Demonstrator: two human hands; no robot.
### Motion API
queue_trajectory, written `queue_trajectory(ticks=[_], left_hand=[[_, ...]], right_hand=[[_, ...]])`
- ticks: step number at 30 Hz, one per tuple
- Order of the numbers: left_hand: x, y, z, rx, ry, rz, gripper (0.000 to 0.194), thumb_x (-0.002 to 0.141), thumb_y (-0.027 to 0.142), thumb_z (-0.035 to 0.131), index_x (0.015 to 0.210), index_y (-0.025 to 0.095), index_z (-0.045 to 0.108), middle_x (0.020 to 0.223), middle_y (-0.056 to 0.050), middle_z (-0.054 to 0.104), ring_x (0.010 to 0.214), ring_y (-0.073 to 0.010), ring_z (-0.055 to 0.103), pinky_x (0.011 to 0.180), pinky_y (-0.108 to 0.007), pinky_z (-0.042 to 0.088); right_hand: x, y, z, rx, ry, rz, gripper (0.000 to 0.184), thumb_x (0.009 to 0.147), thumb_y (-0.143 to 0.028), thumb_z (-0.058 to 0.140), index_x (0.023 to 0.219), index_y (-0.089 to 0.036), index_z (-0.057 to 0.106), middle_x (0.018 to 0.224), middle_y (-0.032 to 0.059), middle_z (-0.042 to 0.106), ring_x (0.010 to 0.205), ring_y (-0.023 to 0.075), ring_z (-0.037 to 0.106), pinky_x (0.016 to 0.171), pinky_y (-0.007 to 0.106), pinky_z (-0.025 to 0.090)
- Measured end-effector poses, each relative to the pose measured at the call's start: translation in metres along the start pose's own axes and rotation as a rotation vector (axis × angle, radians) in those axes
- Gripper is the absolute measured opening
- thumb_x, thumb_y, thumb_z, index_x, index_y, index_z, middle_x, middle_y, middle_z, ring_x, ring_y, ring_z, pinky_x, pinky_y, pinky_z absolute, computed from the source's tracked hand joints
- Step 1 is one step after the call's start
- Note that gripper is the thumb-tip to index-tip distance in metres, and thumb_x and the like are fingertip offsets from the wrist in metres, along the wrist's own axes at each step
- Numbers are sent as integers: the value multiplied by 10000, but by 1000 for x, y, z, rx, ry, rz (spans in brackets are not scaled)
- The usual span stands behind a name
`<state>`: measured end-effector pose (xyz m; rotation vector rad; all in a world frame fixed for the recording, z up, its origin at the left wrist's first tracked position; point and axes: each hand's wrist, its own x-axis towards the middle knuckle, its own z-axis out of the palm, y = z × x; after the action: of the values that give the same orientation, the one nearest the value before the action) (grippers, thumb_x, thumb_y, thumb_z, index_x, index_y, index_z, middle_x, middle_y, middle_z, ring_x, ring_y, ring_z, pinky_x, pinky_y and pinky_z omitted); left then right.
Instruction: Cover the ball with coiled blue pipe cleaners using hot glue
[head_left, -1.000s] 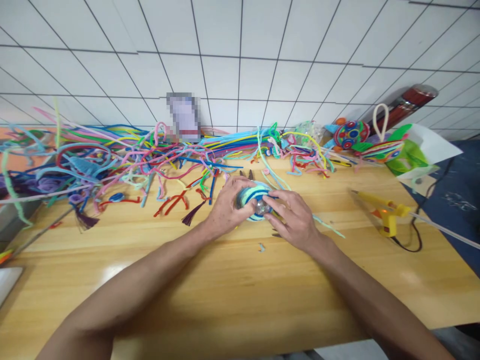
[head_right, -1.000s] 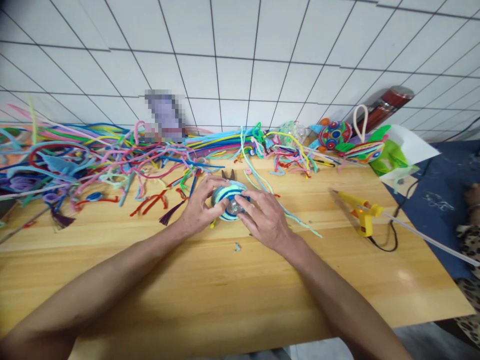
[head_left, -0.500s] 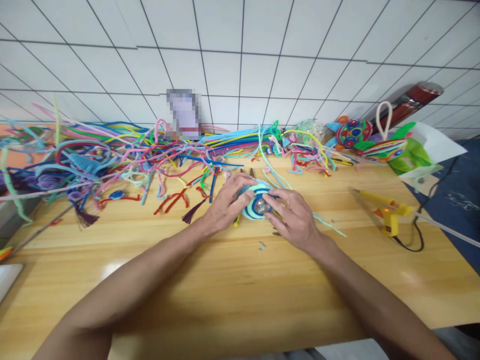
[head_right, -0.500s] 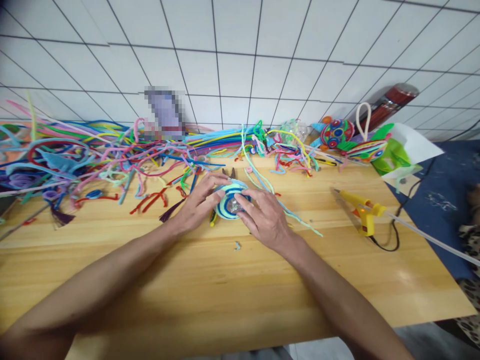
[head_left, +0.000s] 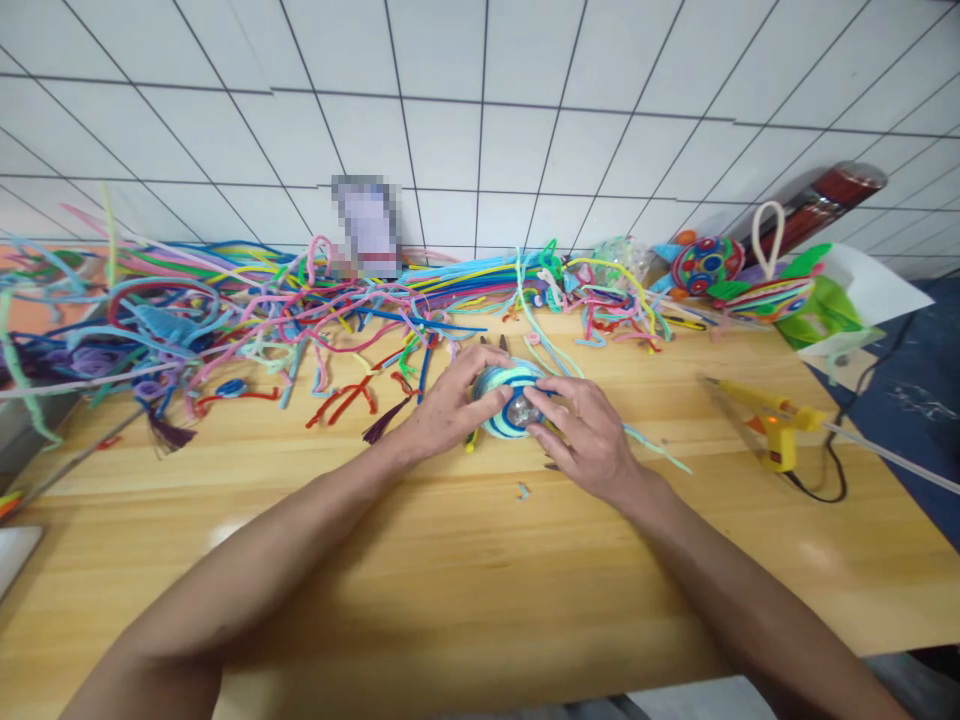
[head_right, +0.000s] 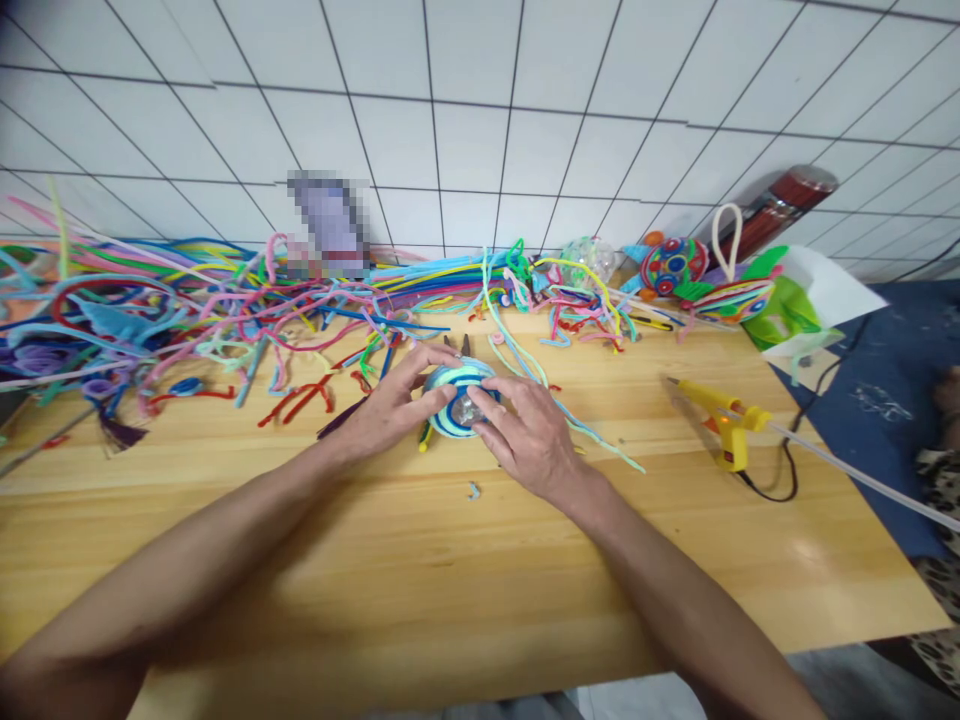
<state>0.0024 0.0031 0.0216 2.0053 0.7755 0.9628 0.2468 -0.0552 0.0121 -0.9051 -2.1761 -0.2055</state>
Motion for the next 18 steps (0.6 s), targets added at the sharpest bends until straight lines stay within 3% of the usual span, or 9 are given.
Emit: queue_trajectory(ticks=[8, 18], left_hand=[[2, 8, -3, -10, -64, -80, 341, 1021, 409, 647, 1309, 237, 580, 1448, -115, 652, 1370, -277, 611, 1184, -460, 487], [0, 6, 4, -2, 24, -72, 294, 1016, 371, 640, 1270, 230, 591, 1382, -108, 695, 1312, -259, 651, 1158, -453, 519]], right_hand=[[-2, 0, 2, 33, 9, 17, 662, 978, -180, 731, 1606, -255, 534, 1314, 163, 735, 1218, 311, 711, 1011, 500, 622], [-2, 2, -1, 16, 20, 34, 659, 975, -204, 747, 1595, -266, 531, 1284, 159, 740, 1153, 301, 738, 945, 481, 645]])
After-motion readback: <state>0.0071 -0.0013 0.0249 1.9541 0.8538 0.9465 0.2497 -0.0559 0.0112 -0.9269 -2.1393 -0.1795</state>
